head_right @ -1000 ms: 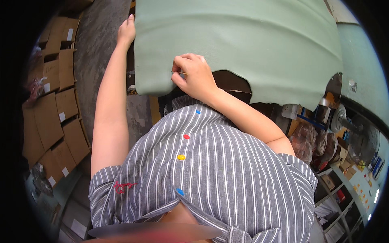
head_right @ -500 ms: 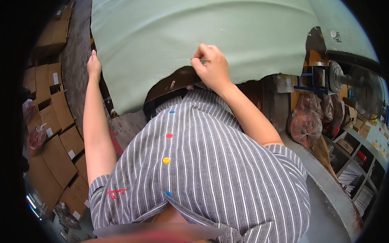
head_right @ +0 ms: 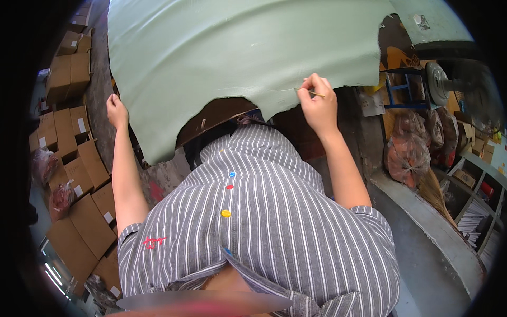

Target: The person smooths a large sheet of light green fabric on a table, briefly wipes their face with a tissue, then uses a thin stick to draw lines and shapes on the fabric surface.

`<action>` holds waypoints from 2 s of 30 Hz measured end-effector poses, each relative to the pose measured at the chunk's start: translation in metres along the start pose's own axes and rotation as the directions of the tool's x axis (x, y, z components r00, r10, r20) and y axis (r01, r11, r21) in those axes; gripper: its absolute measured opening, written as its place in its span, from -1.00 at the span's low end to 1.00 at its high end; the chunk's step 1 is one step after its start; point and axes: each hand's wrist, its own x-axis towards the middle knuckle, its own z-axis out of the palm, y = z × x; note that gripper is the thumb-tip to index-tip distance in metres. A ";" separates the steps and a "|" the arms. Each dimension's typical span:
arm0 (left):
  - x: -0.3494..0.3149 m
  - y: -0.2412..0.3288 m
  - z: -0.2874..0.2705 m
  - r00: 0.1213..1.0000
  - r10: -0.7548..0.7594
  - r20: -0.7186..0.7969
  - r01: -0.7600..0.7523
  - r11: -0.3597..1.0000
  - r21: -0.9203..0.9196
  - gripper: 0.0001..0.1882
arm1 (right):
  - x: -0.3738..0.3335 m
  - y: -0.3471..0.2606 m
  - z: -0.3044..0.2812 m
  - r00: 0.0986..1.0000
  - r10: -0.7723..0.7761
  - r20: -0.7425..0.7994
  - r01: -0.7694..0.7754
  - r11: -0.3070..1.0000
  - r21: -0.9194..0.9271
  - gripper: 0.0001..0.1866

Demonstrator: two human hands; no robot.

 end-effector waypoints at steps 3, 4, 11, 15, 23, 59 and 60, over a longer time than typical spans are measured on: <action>-0.030 0.028 -0.009 0.946 0.268 -0.181 -0.262 0.963 0.055 -0.62 | 0.017 0.028 -0.029 0.995 0.070 -0.077 -0.075 0.995 -0.062 -0.90; -0.045 0.039 -0.010 0.929 0.318 -0.191 -0.317 0.948 0.036 -0.64 | 0.022 0.034 -0.037 0.990 0.108 -0.095 -0.119 0.986 -0.115 -0.90; -0.188 0.130 -0.025 0.854 0.268 0.446 0.123 0.729 -0.674 -0.77 | 0.034 0.016 -0.007 0.983 0.049 0.178 -0.116 0.915 0.386 -0.77; -0.240 0.163 -0.035 0.674 0.278 0.685 0.460 0.567 -0.683 -0.71 | 0.033 -0.008 0.021 0.755 -0.388 0.528 0.421 0.905 0.062 -0.43; -0.259 0.156 -0.035 0.392 0.339 0.855 0.831 0.268 -0.487 -0.58 | 0.063 -0.005 0.031 0.688 -0.388 0.614 0.455 0.889 0.052 -0.55; -0.249 0.118 -0.040 0.767 -0.107 0.633 0.640 0.061 -0.766 -0.54 | 0.059 -0.074 0.131 0.774 -0.298 0.558 0.207 0.953 0.222 -0.81; -0.250 0.117 -0.041 0.760 -0.101 0.642 0.649 0.085 -0.756 -0.53 | 0.057 -0.072 0.117 0.775 -0.279 0.567 0.208 0.960 0.188 -0.81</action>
